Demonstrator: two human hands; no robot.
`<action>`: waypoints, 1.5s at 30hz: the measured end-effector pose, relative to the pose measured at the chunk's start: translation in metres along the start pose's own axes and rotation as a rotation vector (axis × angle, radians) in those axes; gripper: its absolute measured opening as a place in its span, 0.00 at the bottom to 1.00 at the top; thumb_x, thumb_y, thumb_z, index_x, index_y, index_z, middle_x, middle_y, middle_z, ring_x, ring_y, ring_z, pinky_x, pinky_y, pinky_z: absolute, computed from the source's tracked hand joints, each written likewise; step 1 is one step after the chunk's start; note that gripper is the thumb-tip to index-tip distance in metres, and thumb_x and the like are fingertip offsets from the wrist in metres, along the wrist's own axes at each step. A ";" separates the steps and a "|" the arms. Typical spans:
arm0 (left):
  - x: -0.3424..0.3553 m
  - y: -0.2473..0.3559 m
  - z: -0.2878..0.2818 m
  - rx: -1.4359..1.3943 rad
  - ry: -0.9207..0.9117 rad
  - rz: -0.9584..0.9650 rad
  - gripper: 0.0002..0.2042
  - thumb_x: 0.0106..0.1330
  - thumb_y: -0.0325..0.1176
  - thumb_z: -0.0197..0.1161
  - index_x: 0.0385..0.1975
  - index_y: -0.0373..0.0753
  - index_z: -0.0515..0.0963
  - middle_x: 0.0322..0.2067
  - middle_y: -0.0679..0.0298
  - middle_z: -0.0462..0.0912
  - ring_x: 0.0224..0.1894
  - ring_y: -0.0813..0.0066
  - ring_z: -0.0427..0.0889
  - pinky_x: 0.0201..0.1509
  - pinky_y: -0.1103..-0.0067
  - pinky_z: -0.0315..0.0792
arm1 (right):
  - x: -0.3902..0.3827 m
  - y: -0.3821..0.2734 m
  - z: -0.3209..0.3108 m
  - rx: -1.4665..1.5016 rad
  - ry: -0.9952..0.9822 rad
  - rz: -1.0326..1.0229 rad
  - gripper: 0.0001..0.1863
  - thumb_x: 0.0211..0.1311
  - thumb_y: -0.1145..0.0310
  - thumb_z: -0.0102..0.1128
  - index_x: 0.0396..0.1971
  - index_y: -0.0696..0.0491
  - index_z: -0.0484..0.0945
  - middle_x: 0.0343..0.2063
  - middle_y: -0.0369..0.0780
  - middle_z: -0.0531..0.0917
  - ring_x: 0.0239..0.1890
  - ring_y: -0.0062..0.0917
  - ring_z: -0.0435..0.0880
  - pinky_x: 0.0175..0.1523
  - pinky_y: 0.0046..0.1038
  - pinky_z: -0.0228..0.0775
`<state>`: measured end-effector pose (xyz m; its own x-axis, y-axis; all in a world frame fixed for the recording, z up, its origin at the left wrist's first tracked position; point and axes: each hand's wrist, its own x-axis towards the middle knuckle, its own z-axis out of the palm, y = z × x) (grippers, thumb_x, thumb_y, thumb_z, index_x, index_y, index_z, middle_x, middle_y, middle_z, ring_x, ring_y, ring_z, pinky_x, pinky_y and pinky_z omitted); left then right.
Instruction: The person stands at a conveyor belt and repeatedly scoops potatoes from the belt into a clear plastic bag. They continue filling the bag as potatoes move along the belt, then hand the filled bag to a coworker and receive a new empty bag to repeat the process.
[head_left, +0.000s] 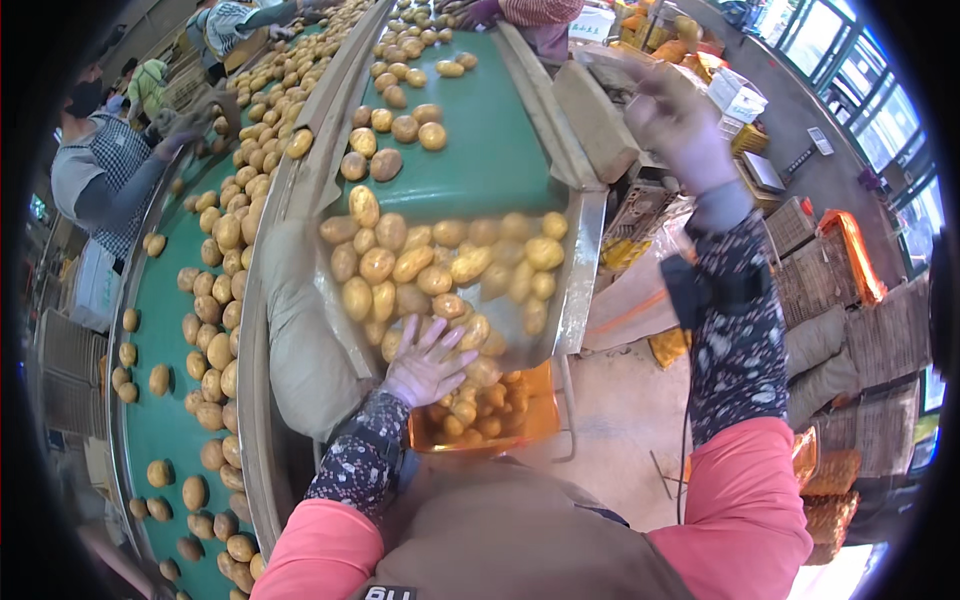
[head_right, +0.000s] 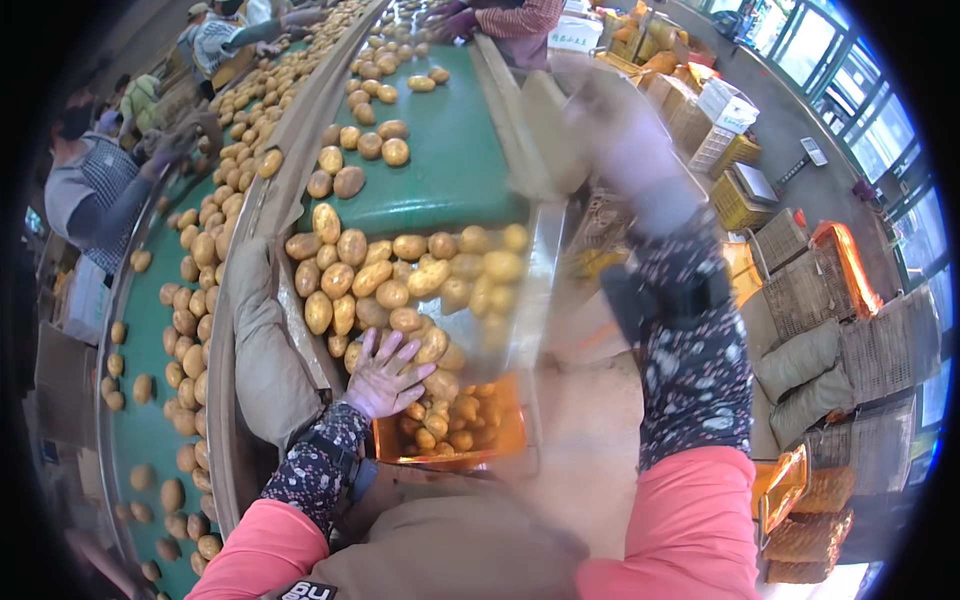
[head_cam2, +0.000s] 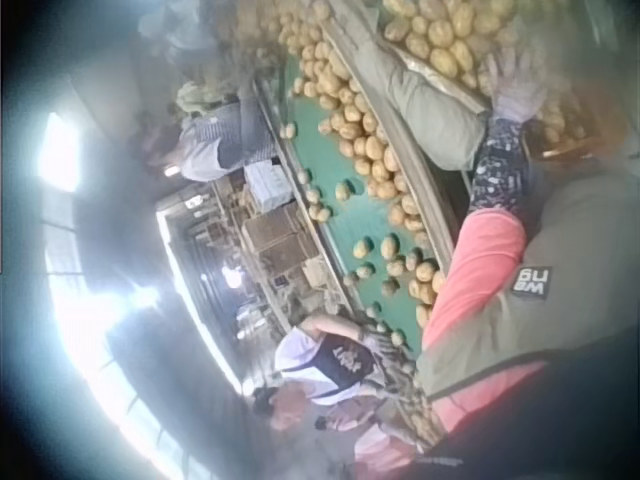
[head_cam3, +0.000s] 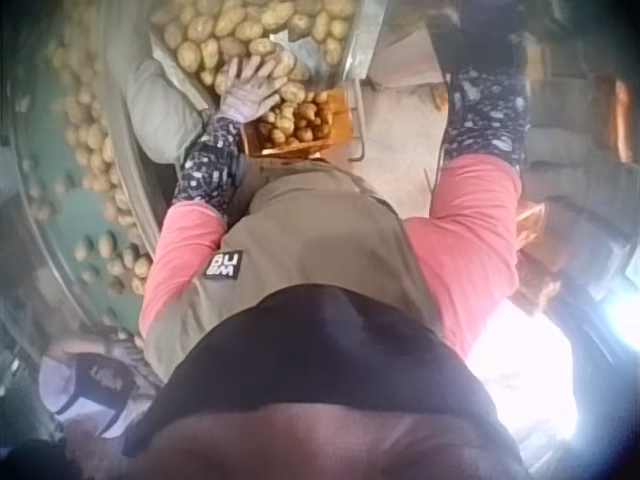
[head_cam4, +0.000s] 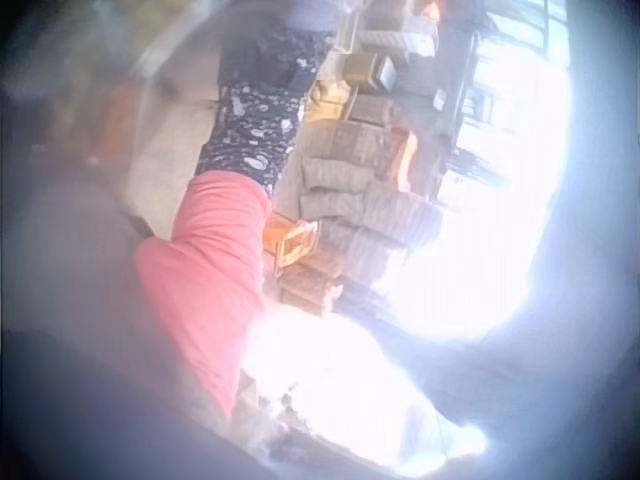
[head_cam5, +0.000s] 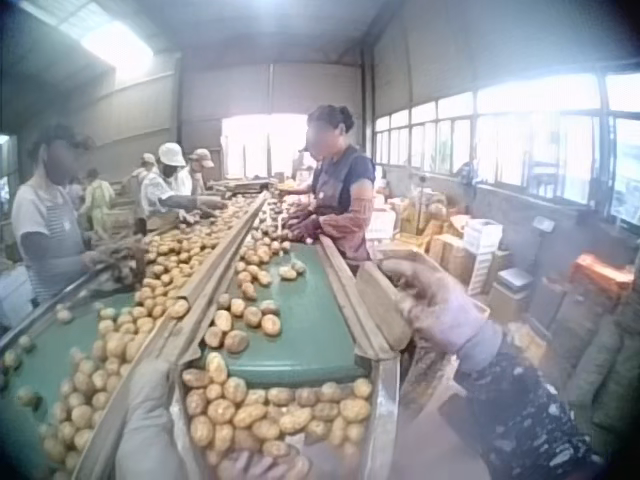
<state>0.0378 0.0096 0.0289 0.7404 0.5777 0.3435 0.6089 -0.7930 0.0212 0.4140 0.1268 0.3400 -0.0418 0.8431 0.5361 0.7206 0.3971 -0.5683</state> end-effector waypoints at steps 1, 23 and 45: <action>-0.001 0.000 -0.001 -0.013 0.020 -0.001 0.24 0.63 0.52 0.63 0.61 0.64 0.76 0.71 0.67 0.63 0.77 0.58 0.49 0.76 0.41 0.44 | -0.015 0.001 0.027 -0.178 -0.177 -0.063 0.21 0.65 0.71 0.60 0.59 0.53 0.78 0.50 0.44 0.86 0.46 0.29 0.86 0.55 0.29 0.76; -0.010 -0.007 0.002 -0.045 0.117 -0.210 0.26 0.57 0.55 0.69 0.58 0.68 0.77 0.72 0.49 0.53 0.75 0.32 0.45 0.72 0.38 0.48 | -0.122 0.005 0.190 -0.844 -0.902 -0.001 0.27 0.40 0.58 0.76 0.44 0.50 0.81 0.35 0.43 0.88 0.41 0.39 0.89 0.48 0.40 0.78; -0.009 0.000 -0.001 -0.022 0.132 -0.297 0.34 0.57 0.60 0.66 0.64 0.57 0.72 0.71 0.56 0.61 0.75 0.37 0.49 0.76 0.42 0.42 | -0.182 -0.026 0.203 1.033 -0.412 0.562 0.29 0.58 0.71 0.66 0.61 0.53 0.69 0.51 0.38 0.80 0.55 0.26 0.79 0.61 0.28 0.71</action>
<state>0.0308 0.0044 0.0266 0.4871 0.7557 0.4378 0.7853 -0.5983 0.1589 0.2626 0.0369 0.1303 -0.2521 0.9652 -0.0695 -0.1645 -0.1135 -0.9798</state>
